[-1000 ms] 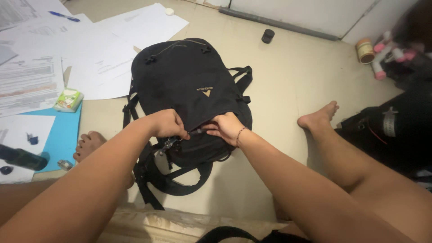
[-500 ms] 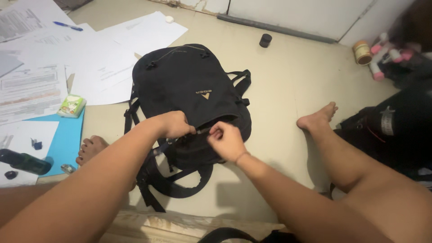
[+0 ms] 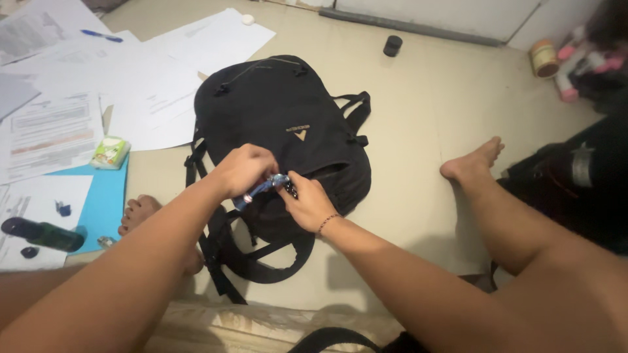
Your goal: The person sits on the bed and packs a black backpack. They unzip the front pocket, open the main compartment, take out a towel and toiletry bottles, place a pouch and a tumbler inside, and arrange the items in the compartments.
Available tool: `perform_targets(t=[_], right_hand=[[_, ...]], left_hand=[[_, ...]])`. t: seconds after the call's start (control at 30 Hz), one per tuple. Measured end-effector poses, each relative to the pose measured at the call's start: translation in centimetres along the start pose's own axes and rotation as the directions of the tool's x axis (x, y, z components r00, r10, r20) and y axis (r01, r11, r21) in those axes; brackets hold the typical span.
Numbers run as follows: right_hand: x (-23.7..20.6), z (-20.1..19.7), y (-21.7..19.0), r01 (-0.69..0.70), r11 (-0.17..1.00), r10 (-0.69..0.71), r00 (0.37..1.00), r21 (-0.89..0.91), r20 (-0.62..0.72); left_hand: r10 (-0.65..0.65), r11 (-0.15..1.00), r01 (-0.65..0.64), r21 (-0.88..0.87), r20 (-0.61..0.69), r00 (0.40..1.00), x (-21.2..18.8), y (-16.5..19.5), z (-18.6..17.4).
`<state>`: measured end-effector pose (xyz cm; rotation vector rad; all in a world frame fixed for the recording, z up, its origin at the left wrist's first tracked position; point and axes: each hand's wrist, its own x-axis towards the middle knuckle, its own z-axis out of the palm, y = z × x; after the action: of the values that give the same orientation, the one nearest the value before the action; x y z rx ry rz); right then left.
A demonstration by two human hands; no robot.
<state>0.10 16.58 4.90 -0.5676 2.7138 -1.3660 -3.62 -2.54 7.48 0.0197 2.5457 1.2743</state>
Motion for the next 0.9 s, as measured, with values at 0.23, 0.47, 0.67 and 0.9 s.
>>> perform_targets(t=[0.23,0.47,0.67,0.9], right_hand=[[-0.3,0.0,0.4,-0.207,0.944,0.225,0.973,0.255,-0.042],[0.0,-0.8,0.7,-0.155,0.973,0.171,0.982,0.168,-0.085],[-0.2,-0.3,1.8,-0.274,0.884,0.347,0.927,0.380,-0.140],[-0.9,-2.2,4.1,-0.175,0.978,0.209,0.874,0.117,-0.439]], left_hand=[[0.135,0.872,-0.153,0.466,0.071,0.988,-4.4,-0.6,0.3],[0.206,0.787,-0.183,0.589,0.029,0.978,-5.9,-0.1,0.7],[0.101,0.823,-0.061,0.564,-0.039,0.994,-5.3,0.0,1.9],[0.184,0.840,-0.114,0.530,-0.081,0.980,-5.0,-0.8,2.6]])
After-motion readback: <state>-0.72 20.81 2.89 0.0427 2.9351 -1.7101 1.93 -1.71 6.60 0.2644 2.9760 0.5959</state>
